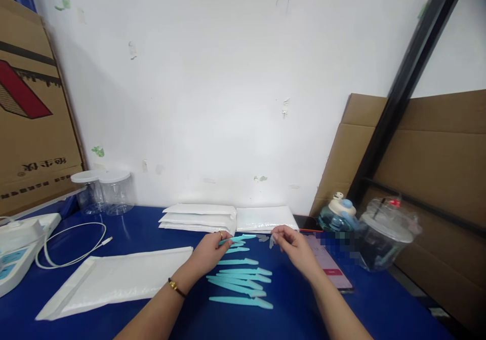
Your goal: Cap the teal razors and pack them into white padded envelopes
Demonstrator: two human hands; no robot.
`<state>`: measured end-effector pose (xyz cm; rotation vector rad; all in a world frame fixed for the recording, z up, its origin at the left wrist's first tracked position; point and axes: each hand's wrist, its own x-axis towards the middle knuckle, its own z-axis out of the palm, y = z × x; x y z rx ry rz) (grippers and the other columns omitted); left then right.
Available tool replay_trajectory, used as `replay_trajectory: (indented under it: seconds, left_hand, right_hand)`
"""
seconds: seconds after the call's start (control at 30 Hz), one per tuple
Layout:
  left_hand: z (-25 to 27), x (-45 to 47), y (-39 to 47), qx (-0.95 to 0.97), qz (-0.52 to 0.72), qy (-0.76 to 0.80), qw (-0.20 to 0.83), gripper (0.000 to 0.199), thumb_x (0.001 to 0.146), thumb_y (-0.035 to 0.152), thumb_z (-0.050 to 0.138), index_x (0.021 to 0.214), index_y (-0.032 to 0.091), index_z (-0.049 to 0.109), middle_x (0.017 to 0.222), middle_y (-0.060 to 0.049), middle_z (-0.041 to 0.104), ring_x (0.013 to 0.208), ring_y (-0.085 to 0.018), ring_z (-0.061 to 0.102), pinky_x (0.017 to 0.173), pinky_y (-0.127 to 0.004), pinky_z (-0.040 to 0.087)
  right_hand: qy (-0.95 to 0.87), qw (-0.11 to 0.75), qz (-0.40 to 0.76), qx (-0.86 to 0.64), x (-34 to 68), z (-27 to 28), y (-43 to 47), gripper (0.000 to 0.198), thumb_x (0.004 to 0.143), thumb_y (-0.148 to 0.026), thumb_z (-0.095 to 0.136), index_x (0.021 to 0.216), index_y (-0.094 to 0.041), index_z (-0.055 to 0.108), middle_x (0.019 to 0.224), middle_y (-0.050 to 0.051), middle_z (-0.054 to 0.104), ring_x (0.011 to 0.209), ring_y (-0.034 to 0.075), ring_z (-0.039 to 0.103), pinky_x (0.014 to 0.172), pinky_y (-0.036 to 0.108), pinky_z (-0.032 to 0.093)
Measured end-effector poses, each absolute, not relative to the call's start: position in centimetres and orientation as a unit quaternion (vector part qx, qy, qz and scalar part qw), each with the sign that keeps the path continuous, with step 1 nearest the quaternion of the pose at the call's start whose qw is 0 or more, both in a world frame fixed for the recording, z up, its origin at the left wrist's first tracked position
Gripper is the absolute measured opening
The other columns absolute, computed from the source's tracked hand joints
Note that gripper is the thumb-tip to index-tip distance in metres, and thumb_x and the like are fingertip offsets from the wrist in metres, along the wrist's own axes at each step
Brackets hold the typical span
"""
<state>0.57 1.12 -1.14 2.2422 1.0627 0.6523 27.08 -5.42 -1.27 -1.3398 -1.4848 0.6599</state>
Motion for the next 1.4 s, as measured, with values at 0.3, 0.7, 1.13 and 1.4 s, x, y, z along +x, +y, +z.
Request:
replay_trajectory:
  seconds: [0.3,0.7,1.13,1.4]
  left_hand:
    - [-1.7,0.4,1.6,0.836,0.239,0.413,0.269,0.033,0.086,0.044,0.039,0.082,0.018,0.057,0.065,0.003,0.052,0.062,-0.012,0.045,0.060,-0.022,0.032]
    - [-1.5,0.4,1.4,0.834,0.240,0.421,0.265,0.034,0.086,0.045,0.039,0.082,0.018,0.059,0.066,0.002,0.054,0.062,-0.013,0.046,0.059,-0.022,0.032]
    - [-1.7,0.4,1.4,0.834,0.225,0.415,0.284,0.034,0.084,0.045,0.041,0.084,0.018,0.061,0.064,0.003,0.052,0.059,-0.012,0.043,0.057,-0.022,0.031]
    - [-1.8,0.5,1.4,0.835,0.226,0.407,0.294,0.033,0.083,0.044,0.042,0.082,0.018,0.060,0.065,0.003,0.051,0.059,-0.011,0.042,0.057,-0.022,0.031]
  right_hand:
    - [-0.589,0.496,0.314,-0.555,26.8,-2.1,-5.0,0.033,0.074,-0.050,0.061,0.079,-0.017,0.062,0.056,-0.002,0.057,0.047,0.011,0.047,0.049,0.023,0.036]
    - [-0.591,0.508,0.329,-0.534,26.1,-2.2,-5.2,0.029,0.067,-0.045,0.066,0.074,-0.018,0.059,0.065,0.001,0.064,0.054,0.015,0.060,0.056,0.027,0.045]
    - [-0.669,0.463,0.237,-0.531,26.0,-2.3,-5.7,0.020,0.081,-0.035,0.056,0.083,-0.019,0.067,0.065,0.002,0.065,0.063,0.017,0.062,0.064,0.029,0.047]
    - [-0.667,0.470,0.246,-0.523,25.9,-2.0,-5.8,0.014,0.080,-0.027,0.056,0.082,-0.018,0.067,0.068,0.002,0.064,0.063,0.016,0.061,0.064,0.028,0.047]
